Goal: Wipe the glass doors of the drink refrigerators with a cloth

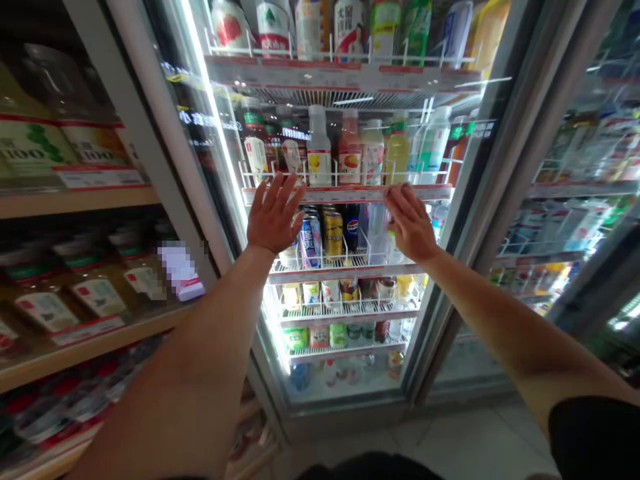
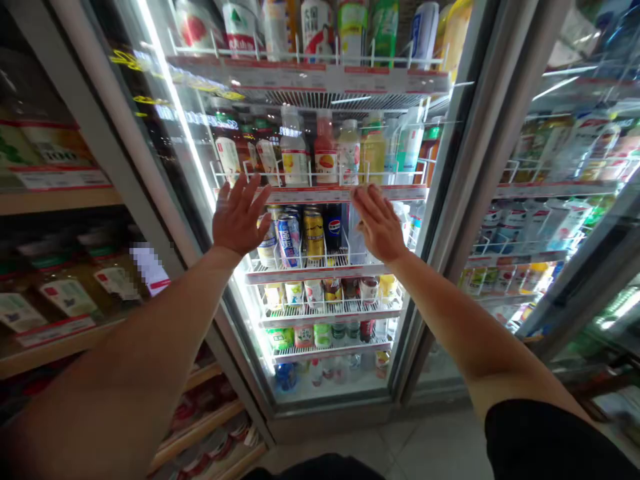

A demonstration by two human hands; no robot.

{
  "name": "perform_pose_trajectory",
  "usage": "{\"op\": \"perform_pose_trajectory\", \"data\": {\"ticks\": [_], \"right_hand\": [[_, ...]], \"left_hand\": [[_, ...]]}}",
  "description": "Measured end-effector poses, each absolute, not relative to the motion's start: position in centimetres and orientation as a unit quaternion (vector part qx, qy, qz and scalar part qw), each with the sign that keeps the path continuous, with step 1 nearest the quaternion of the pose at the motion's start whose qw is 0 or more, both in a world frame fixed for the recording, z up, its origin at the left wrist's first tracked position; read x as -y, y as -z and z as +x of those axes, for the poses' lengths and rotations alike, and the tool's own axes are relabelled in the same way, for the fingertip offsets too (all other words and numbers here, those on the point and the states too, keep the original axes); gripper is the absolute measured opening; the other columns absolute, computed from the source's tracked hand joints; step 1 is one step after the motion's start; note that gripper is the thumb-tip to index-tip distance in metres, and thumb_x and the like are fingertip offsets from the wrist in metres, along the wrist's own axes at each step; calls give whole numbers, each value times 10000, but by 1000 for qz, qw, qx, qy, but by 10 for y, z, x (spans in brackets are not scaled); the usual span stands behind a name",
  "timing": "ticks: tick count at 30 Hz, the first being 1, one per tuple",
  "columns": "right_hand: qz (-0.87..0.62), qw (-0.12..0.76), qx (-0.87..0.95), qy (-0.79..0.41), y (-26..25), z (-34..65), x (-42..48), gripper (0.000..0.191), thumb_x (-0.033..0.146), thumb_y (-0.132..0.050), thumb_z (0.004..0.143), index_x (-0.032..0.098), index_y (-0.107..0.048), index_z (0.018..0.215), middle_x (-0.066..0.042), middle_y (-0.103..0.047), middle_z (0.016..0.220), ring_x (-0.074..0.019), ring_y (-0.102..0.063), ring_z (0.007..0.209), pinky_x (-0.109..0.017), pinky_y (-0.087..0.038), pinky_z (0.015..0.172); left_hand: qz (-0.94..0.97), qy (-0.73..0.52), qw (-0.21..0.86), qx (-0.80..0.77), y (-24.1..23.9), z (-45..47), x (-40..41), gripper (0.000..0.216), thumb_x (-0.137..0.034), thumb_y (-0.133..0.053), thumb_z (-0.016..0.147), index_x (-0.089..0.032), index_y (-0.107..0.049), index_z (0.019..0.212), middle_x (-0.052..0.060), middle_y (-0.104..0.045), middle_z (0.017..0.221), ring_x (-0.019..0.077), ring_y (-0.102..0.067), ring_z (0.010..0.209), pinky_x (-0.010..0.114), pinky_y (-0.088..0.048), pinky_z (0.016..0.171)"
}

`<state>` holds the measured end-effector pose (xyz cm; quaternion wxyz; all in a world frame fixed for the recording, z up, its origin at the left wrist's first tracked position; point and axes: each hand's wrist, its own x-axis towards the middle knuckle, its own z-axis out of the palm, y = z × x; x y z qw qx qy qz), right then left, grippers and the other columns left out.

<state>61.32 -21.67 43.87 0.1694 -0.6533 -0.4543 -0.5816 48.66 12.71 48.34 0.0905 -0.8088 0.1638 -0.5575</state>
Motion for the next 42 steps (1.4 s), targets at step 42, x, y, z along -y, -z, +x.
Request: {"op": "perform_pose_trajectory", "data": {"ticks": [42], "right_hand": [[-675, 51, 578, 456, -398, 590, 210, 801, 74, -457, 1038, 387, -91, 1679, 47, -469, 1640, -170, -356, 1571, -436, -353, 1311]], "left_hand": [[-819, 546, 60, -165, -484, 487, -126, 621, -440, -430, 1043, -321, -347, 1647, 45, -364, 1693, 308, -223, 1607, 601, -119, 1335]]}}
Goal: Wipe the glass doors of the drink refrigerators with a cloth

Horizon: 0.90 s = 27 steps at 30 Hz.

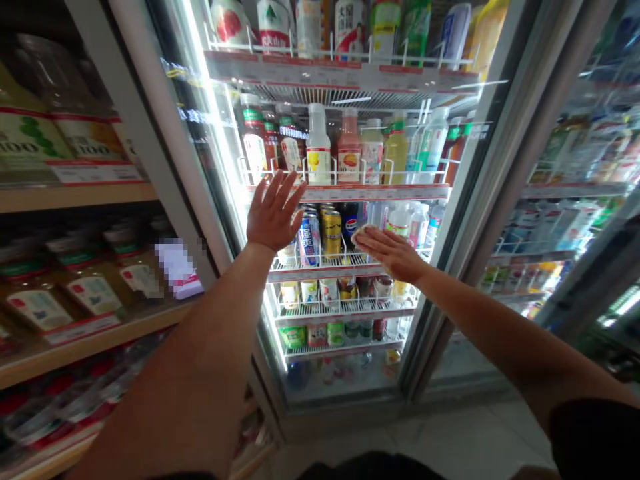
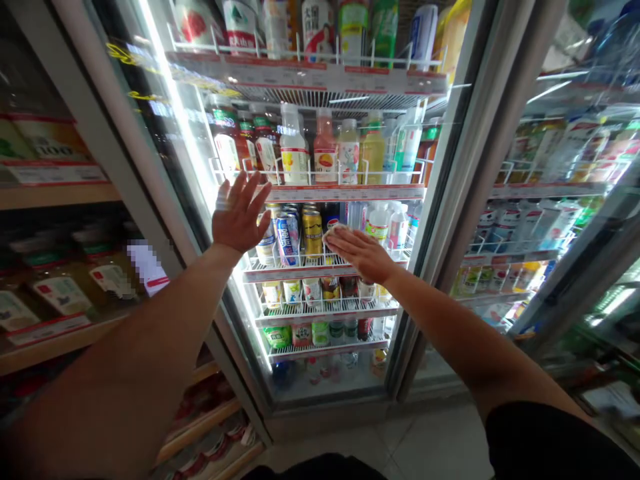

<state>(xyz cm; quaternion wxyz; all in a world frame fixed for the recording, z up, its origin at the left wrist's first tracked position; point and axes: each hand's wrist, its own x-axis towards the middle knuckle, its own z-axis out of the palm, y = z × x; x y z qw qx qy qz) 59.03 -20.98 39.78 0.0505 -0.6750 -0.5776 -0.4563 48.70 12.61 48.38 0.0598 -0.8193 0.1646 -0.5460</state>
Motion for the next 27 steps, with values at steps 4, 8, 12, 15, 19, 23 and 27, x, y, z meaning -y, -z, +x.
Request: {"op": "perform_pose_trajectory", "data": {"ticks": [4, 8, 12, 15, 19, 23, 27], "right_hand": [[-667, 177, 463, 557, -419, 599, 207, 826, 106, -481, 1038, 414, -57, 1676, 44, -309, 1724, -249, -252, 1614, -529, -335, 1321], [-682, 154, 487, 523, -401, 593, 199, 831, 103, -467, 1037, 423, -40, 1674, 43, -369, 1699, -253, -309, 1595, -522, -344, 1317], [-676, 48, 591, 438, -393, 585, 197, 812, 78, -432, 1046, 399, -31, 1676, 55, -457, 1649, -180, -379, 1562, -432, -362, 1308], [-687, 82, 541, 478, -412, 590, 198, 805, 94, -440, 1050, 407, -44, 1677, 49, -403, 1682, -215, -331, 1586, -479, -341, 1319], [-686, 173, 455, 542, -423, 595, 196, 832, 118, -449, 1047, 431, 5, 1671, 55, -297, 1730, -278, -258, 1613, -546, -318, 1328], [-685, 96, 538, 482, -416, 590, 192, 830, 98, -416, 1052, 445, 21, 1667, 74, -409, 1681, -239, -366, 1572, -498, -338, 1326], [-683, 117, 505, 514, -437, 592, 188, 791, 116, -401, 1049, 408, -30, 1684, 60, -397, 1693, -243, -319, 1595, -512, -326, 1331]], "left_hand": [[-814, 553, 69, -165, -483, 487, -127, 612, -444, -404, 1053, -322, -338, 1650, 46, -371, 1688, 291, -224, 1606, 589, -137, 1337], [-805, 565, 80, -165, -483, 487, -126, 609, -453, -394, 1057, -331, -327, 1650, 43, -379, 1684, 274, -215, 1608, 604, -159, 1333], [-820, 547, 78, -150, -483, 488, -127, 595, -493, -343, 1067, -296, -378, 1628, 19, -336, 1702, 268, -158, 1619, 595, -128, 1351], [-831, 533, 80, -139, -482, 489, -128, 606, -530, -298, 1076, -284, -386, 1623, -11, -281, 1720, 251, -110, 1625, 562, -84, 1367], [-825, 538, 84, -150, -482, 488, -129, 602, -505, -333, 1072, -355, -309, 1654, -10, -273, 1720, 238, -106, 1619, 585, -101, 1357], [-821, 543, 80, -157, -483, 486, -127, 614, -468, -369, 1065, -336, -300, 1661, 28, -314, 1709, 261, -137, 1617, 597, -106, 1346], [-816, 550, 82, -159, -483, 486, -127, 603, -450, -392, 1061, -326, -337, 1648, 36, -336, 1699, 265, -174, 1614, 581, -112, 1347]]}}
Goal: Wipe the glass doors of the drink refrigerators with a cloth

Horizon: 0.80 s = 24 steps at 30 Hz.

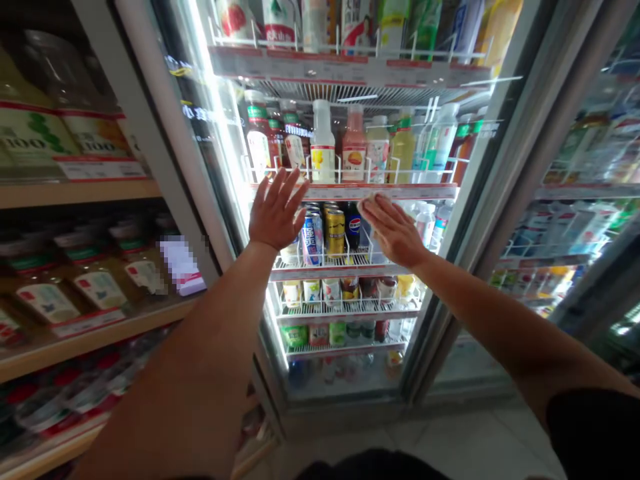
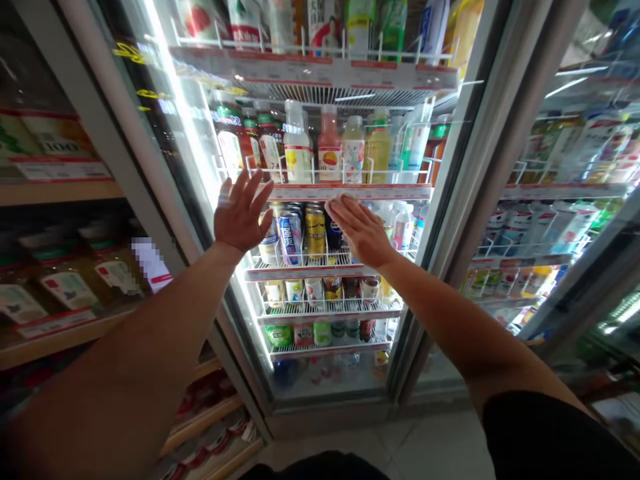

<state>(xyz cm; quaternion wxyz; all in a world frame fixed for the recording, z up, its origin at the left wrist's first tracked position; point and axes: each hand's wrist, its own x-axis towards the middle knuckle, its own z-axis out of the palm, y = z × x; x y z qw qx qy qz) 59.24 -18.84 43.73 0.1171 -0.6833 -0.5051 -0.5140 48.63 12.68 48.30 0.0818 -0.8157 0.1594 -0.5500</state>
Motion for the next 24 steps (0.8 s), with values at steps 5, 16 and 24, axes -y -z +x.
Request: {"op": "perform_pose_trajectory", "data": {"ticks": [5, 16, 24], "right_hand": [[-670, 201, 434, 568, -474, 594, 174, 749, 125, -356, 1016, 328, -135, 1702, 25, -350, 1721, -294, -232, 1626, -587, -280, 1333], [-655, 196, 437, 584, -532, 600, 144, 654, 139, -344, 1007, 232, -344, 1654, -27, -396, 1693, -285, -203, 1634, -551, -203, 1348], [-641, 198, 443, 595, -565, 612, 143, 634, 205, -341, 1054, 328, -276, 1672, 39, -411, 1686, -262, -186, 1641, -589, -173, 1358]], "left_hand": [[-810, 557, 97, -152, -482, 486, -126, 589, -429, -413, 1053, -266, -404, 1619, 63, -373, 1682, 278, -212, 1607, 561, -134, 1343], [-802, 566, 118, -154, -480, 489, -129, 553, -419, -375, 1086, -246, -410, 1609, 42, -352, 1693, 247, -186, 1617, 553, -137, 1349], [-801, 564, 126, -156, -479, 488, -130, 581, -392, -401, 1078, -285, -345, 1646, 35, -316, 1703, 249, -151, 1619, 558, -146, 1350]]}}
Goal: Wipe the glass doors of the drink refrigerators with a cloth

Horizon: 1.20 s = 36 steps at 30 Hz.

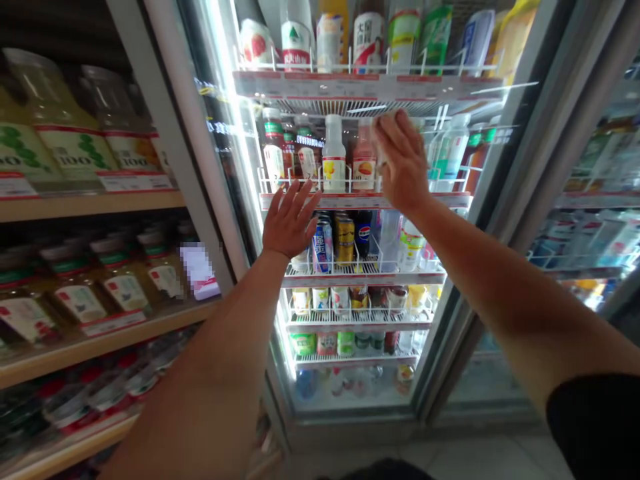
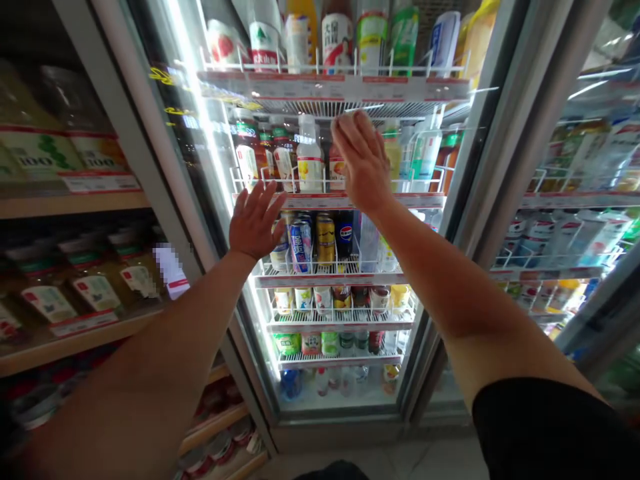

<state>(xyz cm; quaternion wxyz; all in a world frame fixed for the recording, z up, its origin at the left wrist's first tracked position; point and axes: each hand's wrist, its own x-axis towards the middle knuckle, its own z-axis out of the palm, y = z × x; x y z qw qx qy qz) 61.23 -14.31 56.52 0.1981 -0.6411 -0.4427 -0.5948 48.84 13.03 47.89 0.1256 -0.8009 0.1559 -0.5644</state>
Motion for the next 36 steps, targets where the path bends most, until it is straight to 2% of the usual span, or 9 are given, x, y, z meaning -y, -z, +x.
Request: {"op": "perform_pose_trajectory", "data": {"ticks": [3, 8, 13, 16, 20, 27, 30, 33, 36], "right_hand": [[-632, 215, 424, 612, -568, 615, 144, 628, 189, -312, 1052, 293, -294, 1671, 28, -378, 1705, -255, -143, 1650, -562, -178, 1364], [-654, 138, 512, 539, -556, 606, 142, 639, 224, -370, 1032, 321, -310, 1661, 29, -434, 1673, -266, -228, 1630, -608, -200, 1341], [-644, 231, 402, 608, -580, 623, 156, 650, 159, -305, 1019, 247, -320, 1663, 0, -348, 1721, -247, -148, 1648, -556, -163, 1361], [-649, 228, 396, 608, -578, 621, 156, 662, 159, -314, 1001, 205, -331, 1662, -22, -336, 1727, -261, -134, 1650, -542, -166, 1367], [-660, 174, 471, 558, -566, 609, 151, 648, 210, -348, 1019, 303, -330, 1660, 20, -423, 1680, -271, -216, 1632, -582, -192, 1351], [-637, 238, 420, 601, -546, 621, 163, 621, 209, -319, 1071, 344, -260, 1675, 48, -413, 1686, -264, -150, 1648, -583, -194, 1359], [-640, 179, 473, 578, -503, 607, 163, 665, 156, -360, 1060, 347, -221, 1682, 41, -404, 1694, -246, -195, 1638, -573, -269, 1341], [-646, 62, 585, 487, -468, 593, 166, 717, 83, -371, 1044, 440, -253, 1654, 94, -484, 1639, -173, -350, 1582, -474, -356, 1317], [-652, 65, 584, 479, -468, 595, 179, 725, 106, -431, 1042, 431, -237, 1660, 82, -476, 1644, -190, -374, 1571, -472, -349, 1320]], "left_hand": [[-803, 563, 125, -152, -479, 489, -131, 566, -396, -390, 1087, -266, -360, 1638, 32, -314, 1706, 240, -145, 1622, 565, -135, 1352], [-785, 579, 156, -153, -478, 490, -132, 597, -390, -411, 1081, -299, -301, 1661, 22, -306, 1704, 216, -134, 1617, 538, -175, 1350], [-780, 586, 154, -154, -478, 489, -131, 602, -374, -422, 1074, -283, -315, 1659, 46, -341, 1692, 240, -180, 1611, 536, -169, 1344], [-790, 578, 139, -152, -479, 489, -130, 583, -378, -424, 1070, -272, -364, 1640, 56, -362, 1685, 263, -215, 1607, 549, -155, 1341], [-786, 582, 142, -155, -478, 488, -131, 579, -371, -436, 1066, -270, -378, 1634, 57, -372, 1682, 259, -219, 1607, 528, -158, 1343], [-794, 574, 124, -154, -479, 487, -129, 572, -380, -429, 1065, -272, -395, 1625, 57, -372, 1681, 262, -226, 1606, 524, -146, 1343], [-796, 573, 118, -155, -480, 486, -128, 570, -396, -425, 1064, -275, -404, 1621, 57, -373, 1679, 265, -234, 1603, 535, -151, 1339], [-796, 573, 110, -162, -480, 486, -128, 580, -399, -423, 1063, -282, -389, 1630, 54, -367, 1681, 268, -228, 1604, 545, -143, 1339], [-797, 573, 100, -165, -480, 487, -129, 588, -391, -429, 1060, -293, -373, 1637, 49, -363, 1683, 271, -221, 1605, 545, -134, 1342]]}}
